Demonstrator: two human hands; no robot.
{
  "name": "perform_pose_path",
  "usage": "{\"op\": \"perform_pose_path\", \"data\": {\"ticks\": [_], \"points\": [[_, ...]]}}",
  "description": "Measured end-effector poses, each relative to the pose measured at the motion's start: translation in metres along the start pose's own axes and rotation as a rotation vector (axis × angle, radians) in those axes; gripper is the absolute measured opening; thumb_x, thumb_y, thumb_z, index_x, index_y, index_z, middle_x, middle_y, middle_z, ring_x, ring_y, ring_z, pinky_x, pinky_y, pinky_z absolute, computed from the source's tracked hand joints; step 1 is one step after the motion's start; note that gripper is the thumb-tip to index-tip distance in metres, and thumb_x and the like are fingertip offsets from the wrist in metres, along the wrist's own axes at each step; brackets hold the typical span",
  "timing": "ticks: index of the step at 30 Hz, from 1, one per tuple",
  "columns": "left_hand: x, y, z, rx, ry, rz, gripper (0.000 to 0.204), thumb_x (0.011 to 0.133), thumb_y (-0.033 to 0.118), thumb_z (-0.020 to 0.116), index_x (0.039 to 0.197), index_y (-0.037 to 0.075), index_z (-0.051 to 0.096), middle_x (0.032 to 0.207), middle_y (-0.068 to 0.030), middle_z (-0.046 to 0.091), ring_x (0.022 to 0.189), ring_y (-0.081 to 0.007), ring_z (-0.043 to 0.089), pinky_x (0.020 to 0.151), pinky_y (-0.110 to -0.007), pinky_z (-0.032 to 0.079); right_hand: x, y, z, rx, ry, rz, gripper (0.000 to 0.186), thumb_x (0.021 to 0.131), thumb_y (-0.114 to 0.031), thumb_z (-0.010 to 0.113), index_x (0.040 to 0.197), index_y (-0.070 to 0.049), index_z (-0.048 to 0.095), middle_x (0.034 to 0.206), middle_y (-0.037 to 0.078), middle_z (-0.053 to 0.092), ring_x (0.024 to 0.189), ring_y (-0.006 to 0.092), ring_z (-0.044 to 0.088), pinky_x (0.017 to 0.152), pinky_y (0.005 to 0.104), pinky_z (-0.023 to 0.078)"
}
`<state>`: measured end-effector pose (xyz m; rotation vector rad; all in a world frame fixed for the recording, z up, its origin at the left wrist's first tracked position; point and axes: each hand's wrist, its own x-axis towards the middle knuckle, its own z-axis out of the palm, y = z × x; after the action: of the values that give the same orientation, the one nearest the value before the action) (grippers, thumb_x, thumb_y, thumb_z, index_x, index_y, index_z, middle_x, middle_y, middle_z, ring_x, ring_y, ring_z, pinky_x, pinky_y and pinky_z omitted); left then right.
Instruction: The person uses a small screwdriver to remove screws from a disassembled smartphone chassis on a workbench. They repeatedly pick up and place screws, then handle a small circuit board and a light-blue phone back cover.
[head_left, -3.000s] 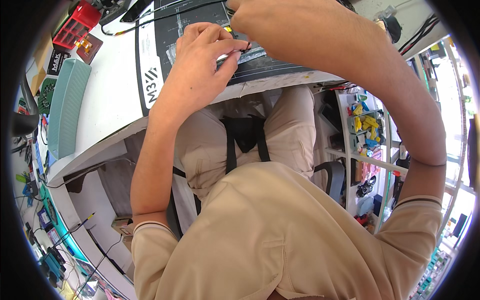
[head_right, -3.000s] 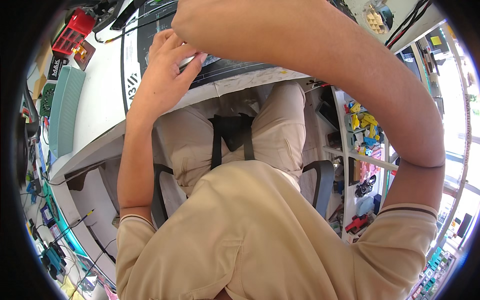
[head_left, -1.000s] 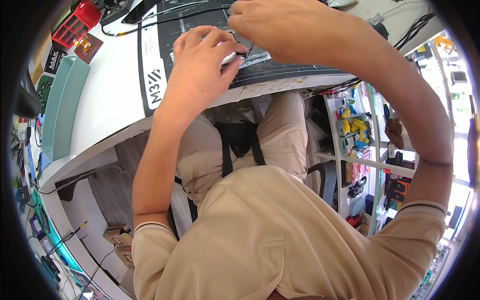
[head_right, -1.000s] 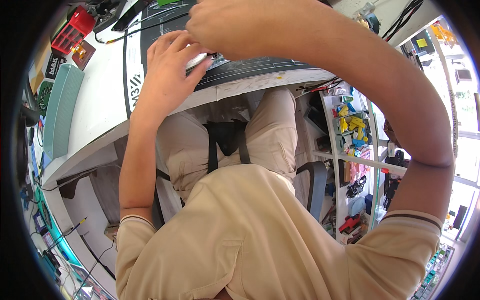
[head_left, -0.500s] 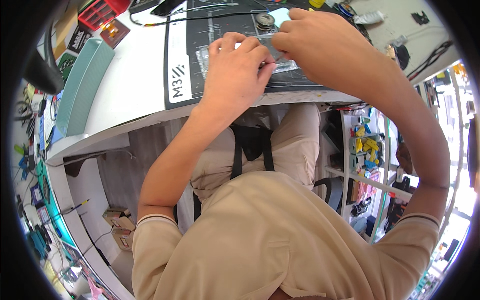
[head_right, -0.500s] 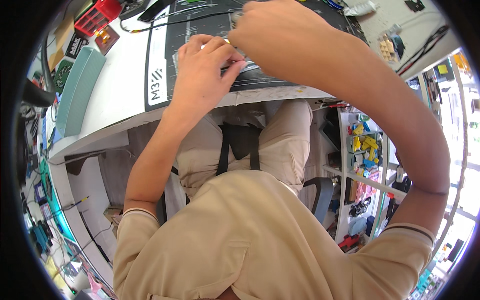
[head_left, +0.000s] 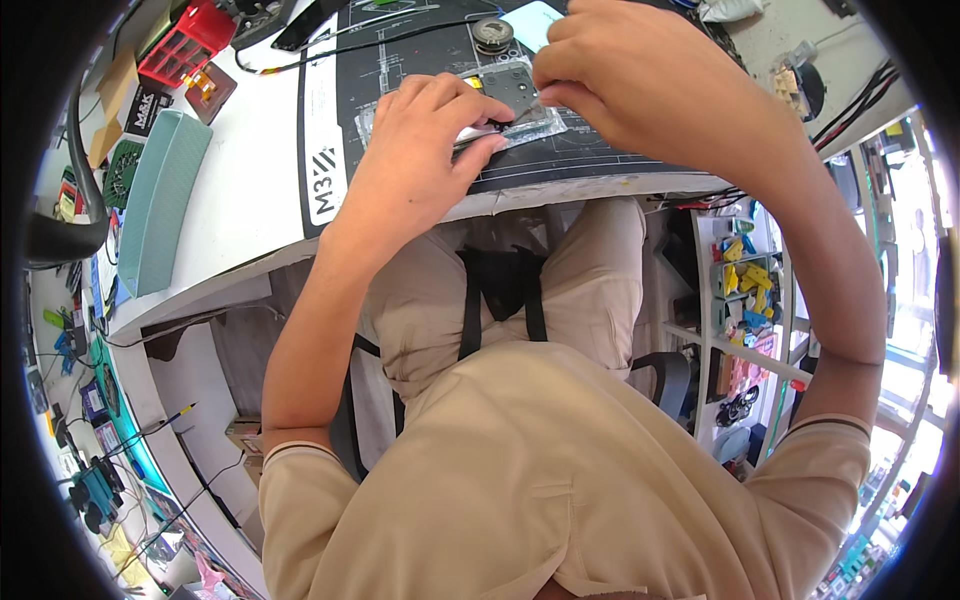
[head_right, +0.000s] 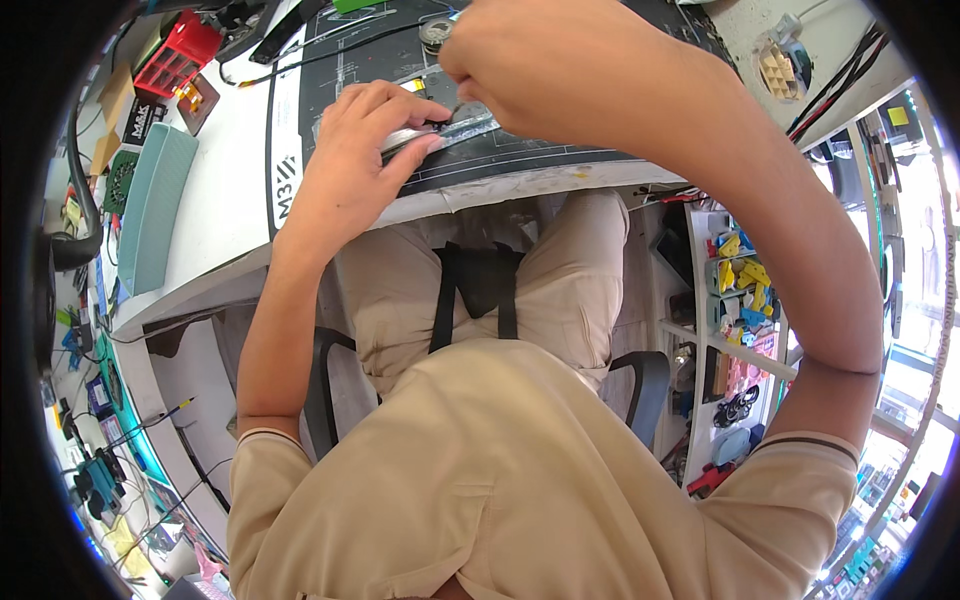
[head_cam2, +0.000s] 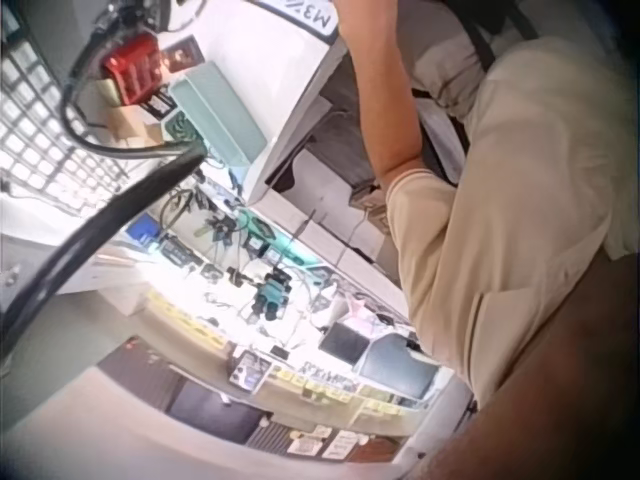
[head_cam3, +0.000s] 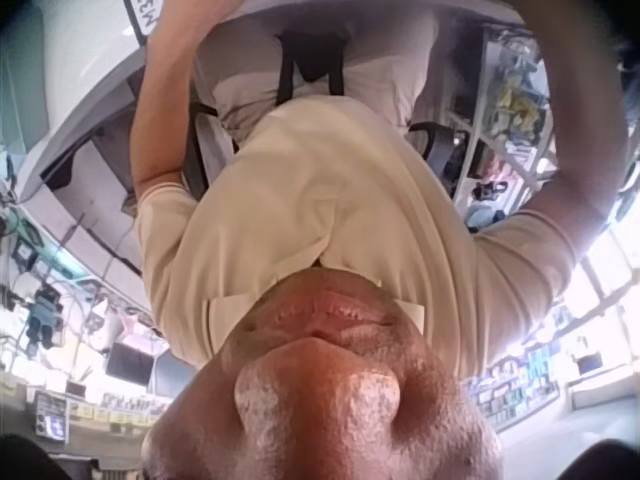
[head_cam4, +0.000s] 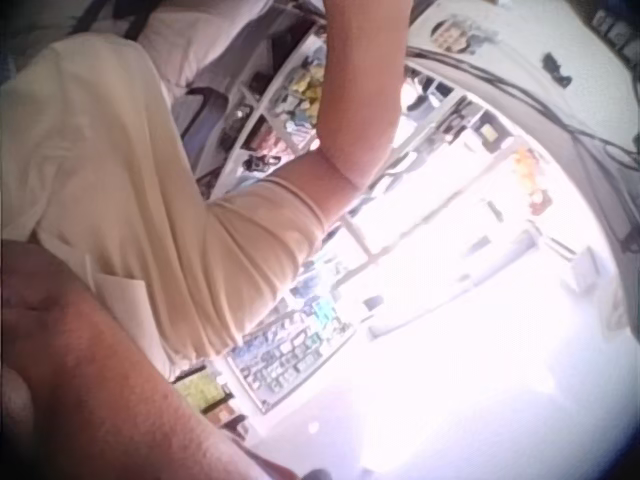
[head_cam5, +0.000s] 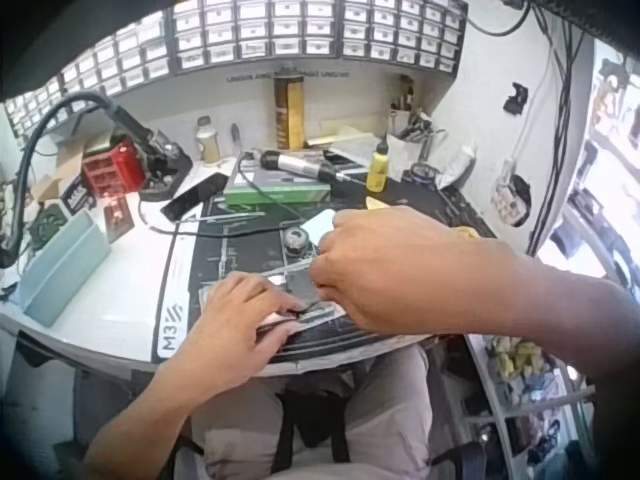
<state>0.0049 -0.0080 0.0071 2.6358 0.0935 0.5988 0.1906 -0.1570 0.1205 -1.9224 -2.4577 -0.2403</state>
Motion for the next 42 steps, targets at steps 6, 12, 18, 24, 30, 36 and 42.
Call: {"op": "perform_pose_path", "data": {"ticks": [6, 12, 18, 24, 30, 36, 42], "points": [[0.001, -0.001, 0.002, 0.006, 0.002, 0.006, 0.018, 0.096, 0.019, 0.077, 0.113, 0.012, 0.075, 0.114, -0.0029, 0.068, 0.120, -0.0270, 0.058, 0.108, -0.043, 0.040, 0.008, -0.001, 0.000, -0.046, -0.036, -0.001, 0.012, 0.084, -0.012, 0.069, 0.082, -0.001, 0.074, 0.082, 0.017, 0.072, 0.086, 0.0346, 0.070, 0.075, 0.0445, 0.059], [0.001, -0.005, 0.004, 0.021, 0.037, 0.039, 0.018, 0.095, 0.019, 0.078, 0.112, 0.014, 0.075, 0.108, -0.0029, 0.066, 0.117, -0.0265, 0.058, 0.106, -0.043, 0.039, 0.020, -0.007, -0.014, -0.047, -0.223, 0.044, 0.013, 0.078, -0.007, 0.070, 0.087, 0.001, 0.076, 0.086, 0.019, 0.074, 0.087, 0.0338, 0.072, 0.075, 0.0440, 0.062], [0.001, -0.005, 0.005, 0.014, 0.046, 0.049, 0.017, 0.095, 0.019, 0.077, 0.112, 0.013, 0.076, 0.108, -0.0025, 0.066, 0.116, -0.0256, 0.058, 0.107, -0.043, 0.038, 0.021, -0.009, -0.014, -0.075, -0.229, 0.077, 0.016, 0.078, -0.006, 0.070, 0.090, 0.002, 0.077, 0.090, 0.018, 0.075, 0.093, 0.0326, 0.071, 0.083, 0.0427, 0.061], [-0.001, -0.004, 0.005, 0.038, 0.057, 0.037, 0.017, 0.095, 0.019, 0.078, 0.111, 0.013, 0.076, 0.108, -0.0016, 0.067, 0.117, -0.0255, 0.059, 0.107, -0.044, 0.038, 0.021, -0.021, -0.032, -0.012, -0.112, -0.054, 0.015, 0.082, -0.010, 0.071, 0.090, 0.001, 0.078, 0.091, 0.016, 0.075, 0.097, 0.0299, 0.069, 0.086, 0.0415, 0.060], [0.000, -0.002, 0.006, 0.061, 0.099, 0.052, 0.017, 0.095, 0.020, 0.078, 0.110, 0.013, 0.076, 0.106, -0.0008, 0.069, 0.117, -0.0256, 0.060, 0.109, -0.045, 0.038, 0.057, -0.035, -0.034, -0.098, -0.535, 0.126, 0.018, 0.087, -0.016, 0.074, 0.094, -0.001, 0.078, 0.097, 0.014, 0.076, 0.103, 0.0277, 0.067, 0.087, 0.0381, 0.059], [0.005, -0.001, 0.006, 0.052, 0.107, 0.032, 0.012, 0.096, 0.022, 0.076, 0.103, 0.012, 0.077, 0.099, -0.0009, 0.072, 0.113, -0.0252, 0.061, 0.110, -0.046, 0.038, 0.038, -0.019, -0.014, -0.168, -0.199, -0.156, 0.018, 0.088, -0.016, 0.073, 0.097, 0.000, 0.076, 0.099, 0.013, 0.075, 0.103, 0.0265, 0.067, 0.086, 0.0368, 0.058], [0.008, -0.004, 0.007, 0.131, 0.112, 0.075, 0.011, 0.096, 0.022, 0.075, 0.099, 0.012, 0.074, 0.098, -0.0018, 0.070, 0.109, -0.0252, 0.063, 0.110, -0.047, 0.039, 0.023, -0.022, -0.039, -0.166, -0.124, -0.047, 0.015, 0.089, -0.011, 0.072, 0.100, -0.001, 0.075, 0.100, 0.011, 0.074, 0.102, 0.0245, 0.065, 0.087, 0.0368, 0.056]]}}
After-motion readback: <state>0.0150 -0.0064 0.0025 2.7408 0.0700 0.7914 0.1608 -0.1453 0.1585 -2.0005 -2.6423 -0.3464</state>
